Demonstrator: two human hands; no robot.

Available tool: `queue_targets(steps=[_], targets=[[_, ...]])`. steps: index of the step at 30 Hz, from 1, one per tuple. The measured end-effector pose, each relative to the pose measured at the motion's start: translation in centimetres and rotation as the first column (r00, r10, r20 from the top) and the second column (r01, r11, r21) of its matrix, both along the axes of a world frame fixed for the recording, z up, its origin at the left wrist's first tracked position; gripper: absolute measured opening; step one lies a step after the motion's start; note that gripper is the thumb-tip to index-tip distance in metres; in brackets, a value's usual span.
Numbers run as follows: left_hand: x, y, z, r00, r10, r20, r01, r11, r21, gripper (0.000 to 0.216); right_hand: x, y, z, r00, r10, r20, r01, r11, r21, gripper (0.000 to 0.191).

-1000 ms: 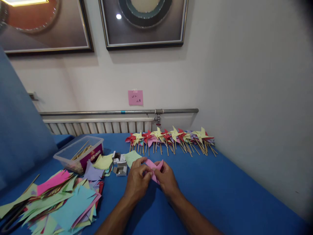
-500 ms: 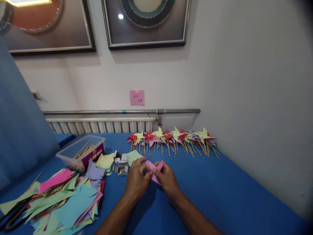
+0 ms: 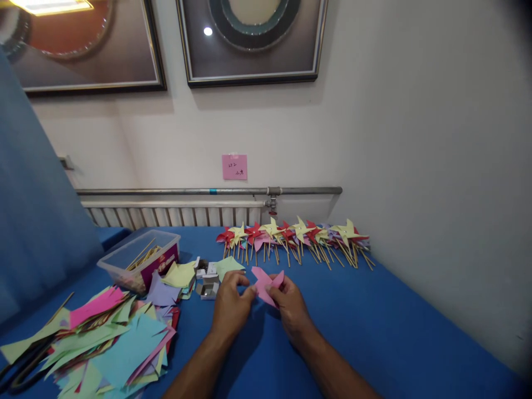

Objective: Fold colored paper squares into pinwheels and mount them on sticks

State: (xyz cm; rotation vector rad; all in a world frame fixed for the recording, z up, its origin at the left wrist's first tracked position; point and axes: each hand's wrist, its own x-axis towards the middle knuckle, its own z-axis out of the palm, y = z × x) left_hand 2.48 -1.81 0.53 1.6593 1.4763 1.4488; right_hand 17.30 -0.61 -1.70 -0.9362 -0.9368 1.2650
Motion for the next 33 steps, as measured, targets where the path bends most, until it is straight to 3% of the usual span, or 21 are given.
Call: queue_targets(steps=[2, 4, 7, 15, 24, 33], targets=[[-0.1, 0.3, 0.0, 0.986, -0.046, 0.158, 0.072, 0.984, -0.161, 0.016, 0.1, -0.1, 0.2, 0.999, 0.030, -0.025, -0.030, 1.000, 0.006, 0.034], [-0.1, 0.6, -0.2, 0.936, -0.139, 0.322, 0.235, 0.931, -0.280, 0.026, 0.0, -0.4, 0.4, 0.998, 0.068, -0.012, -0.068, 0.998, 0.018, 0.034], [0.0, 1.1, -0.9, 0.849, -0.215, 0.482, 0.385, 0.877, -0.287, 0.032, -0.3, -0.7, 0.5, 0.992, 0.106, 0.071, -0.110, 0.993, 0.051, 0.032], [0.2, 1.5, -1.7, 0.873, -0.148, 0.464, 0.324, 0.888, -0.325, 0.024, -0.5, -0.5, -0.1, 0.972, 0.070, 0.225, -0.082, 0.996, 0.046, 0.030], [-0.1, 1.6, -1.7, 0.925, -0.140, 0.354, 0.269, 0.899, -0.346, 0.019, -0.4, -0.4, -0.1, 0.983, 0.123, 0.135, -0.123, 0.992, -0.005, 0.033], [0.0, 1.5, -1.5, 0.916, -0.144, 0.375, 0.282, 0.895, -0.345, 0.023, -0.2, -0.7, -0.7, 0.976, 0.199, 0.089, -0.198, 0.980, -0.020, 0.033]])
